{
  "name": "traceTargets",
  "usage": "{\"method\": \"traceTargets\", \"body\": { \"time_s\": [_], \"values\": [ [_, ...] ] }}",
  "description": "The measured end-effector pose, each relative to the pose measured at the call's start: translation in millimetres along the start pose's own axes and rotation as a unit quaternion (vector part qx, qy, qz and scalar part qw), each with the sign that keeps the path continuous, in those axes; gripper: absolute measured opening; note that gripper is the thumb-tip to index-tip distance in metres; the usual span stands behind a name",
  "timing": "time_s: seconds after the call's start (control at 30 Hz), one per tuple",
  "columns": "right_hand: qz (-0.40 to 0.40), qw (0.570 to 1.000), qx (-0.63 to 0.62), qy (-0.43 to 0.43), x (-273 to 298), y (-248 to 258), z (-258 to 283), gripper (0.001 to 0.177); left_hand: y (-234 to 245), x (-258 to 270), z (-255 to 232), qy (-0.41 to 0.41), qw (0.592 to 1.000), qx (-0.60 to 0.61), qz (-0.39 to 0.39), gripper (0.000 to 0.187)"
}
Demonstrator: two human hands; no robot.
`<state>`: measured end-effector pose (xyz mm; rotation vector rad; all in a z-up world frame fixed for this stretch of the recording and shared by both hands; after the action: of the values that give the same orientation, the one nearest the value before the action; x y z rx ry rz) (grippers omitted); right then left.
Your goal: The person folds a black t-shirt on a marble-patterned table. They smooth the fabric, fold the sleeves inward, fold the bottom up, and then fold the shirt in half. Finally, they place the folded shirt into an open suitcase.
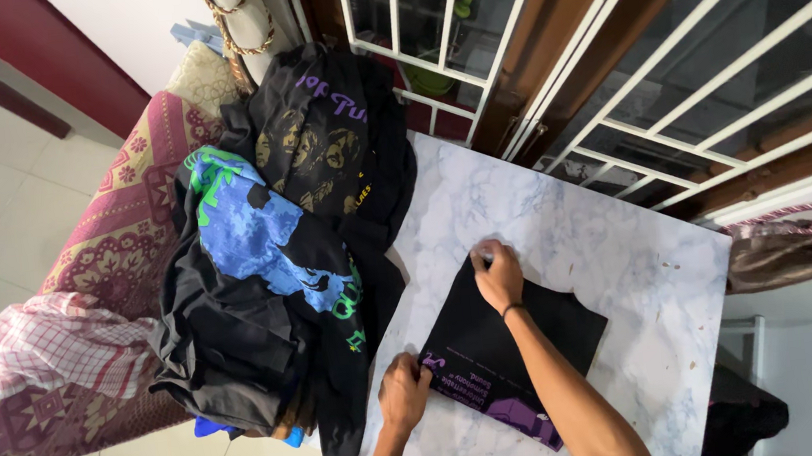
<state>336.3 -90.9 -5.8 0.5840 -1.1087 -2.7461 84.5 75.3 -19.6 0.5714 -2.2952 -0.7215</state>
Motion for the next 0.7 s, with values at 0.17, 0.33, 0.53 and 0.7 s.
{"method": "traceTargets", "body": {
  "time_s": [0.17, 0.33, 0.53, 0.7],
  "values": [
    [0.074, 0.862, -0.44, -0.239, 81.9, -10.7, -8.0, 0.023, 13.8, 5.3, -20.9, -0.04, 0.999, 0.037, -0.003, 0.02],
    [0.205, 0.683, -0.542, -0.444, 191.2, -55.8, 16.9, 0.034, 15.1, -4.1, -21.8, -0.103, 0.995, 0.002, 0.002, 0.015],
    [0.15, 0.69, -0.551, -0.445, 146.2, -83.1, -16.7, 0.039, 11.1, -17.7, -20.7, -0.133, 0.99, -0.009, 0.044, 0.018],
    [0.122, 0.709, -0.537, -0.441, 81.2, -93.7, -41.3, 0.047, 18.1, -15.4, -27.2, -0.147, 0.988, -0.01, 0.044, 0.017]
  ]
}}
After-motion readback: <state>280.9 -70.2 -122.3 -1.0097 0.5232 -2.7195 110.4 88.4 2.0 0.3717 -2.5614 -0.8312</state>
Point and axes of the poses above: each hand's wrist, its own x-axis away from the middle knuckle, its own y-axis out of the back of the hand, z = x × y, the point moved 8 cm from there along -x, towards the middle knuckle, and after that the axes turned 12 degrees about y, right-handed, at the moved point
